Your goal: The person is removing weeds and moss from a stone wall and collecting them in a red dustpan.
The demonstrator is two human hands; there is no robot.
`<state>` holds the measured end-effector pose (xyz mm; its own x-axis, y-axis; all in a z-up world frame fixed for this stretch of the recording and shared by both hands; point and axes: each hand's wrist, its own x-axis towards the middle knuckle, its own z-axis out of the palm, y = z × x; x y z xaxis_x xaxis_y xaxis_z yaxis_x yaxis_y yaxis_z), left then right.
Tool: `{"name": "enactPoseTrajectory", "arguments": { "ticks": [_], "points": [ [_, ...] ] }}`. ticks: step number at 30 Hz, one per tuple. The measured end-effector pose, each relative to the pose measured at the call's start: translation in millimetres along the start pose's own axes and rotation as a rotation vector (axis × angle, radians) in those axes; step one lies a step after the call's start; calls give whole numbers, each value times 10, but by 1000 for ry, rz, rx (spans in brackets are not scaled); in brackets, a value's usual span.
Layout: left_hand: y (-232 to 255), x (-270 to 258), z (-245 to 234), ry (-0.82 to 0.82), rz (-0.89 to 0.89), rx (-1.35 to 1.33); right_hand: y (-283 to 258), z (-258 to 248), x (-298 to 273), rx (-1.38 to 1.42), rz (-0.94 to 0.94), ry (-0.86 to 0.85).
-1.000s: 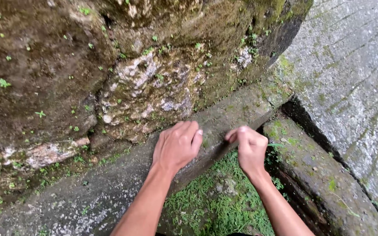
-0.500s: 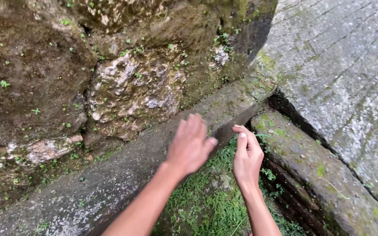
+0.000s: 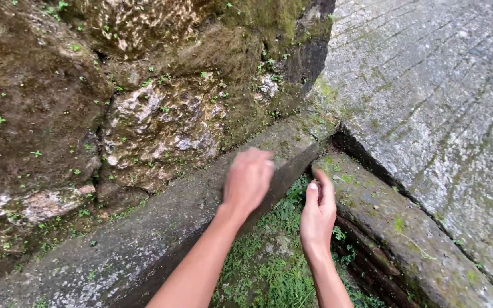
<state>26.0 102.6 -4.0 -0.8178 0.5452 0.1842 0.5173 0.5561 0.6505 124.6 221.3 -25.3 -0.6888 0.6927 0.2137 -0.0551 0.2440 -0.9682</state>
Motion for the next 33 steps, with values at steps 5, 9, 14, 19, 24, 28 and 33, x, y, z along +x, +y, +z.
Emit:
{"name": "enactPoseTrajectory", "arguments": {
  "ticks": [5, 9, 14, 19, 24, 28, 33],
  "points": [
    [81, -96, 221, 266, 174, 502, 166, 76, 35, 284, 144, -68],
    [358, -131, 389, 15, -87, -486, 147, 123, -146, 701, 249, -190],
    [301, -278, 1206, 218, -155, -907, 148, -3, -326, 618, 216, -270],
    [757, -710, 986, 131, -49, -868, 381, -297, -38, 402, 341, -124],
    [582, -726, 1167, 149, 517, -476, 913, -473, -170, 1578, 329, -1250],
    [226, -730, 1147, 115, 335, 0, 753, -765, -77, 1717, 733, -710],
    [139, -777, 1385, 187, 304, -168, 528, -607, -166, 646, 588, -314]
  ]
}}
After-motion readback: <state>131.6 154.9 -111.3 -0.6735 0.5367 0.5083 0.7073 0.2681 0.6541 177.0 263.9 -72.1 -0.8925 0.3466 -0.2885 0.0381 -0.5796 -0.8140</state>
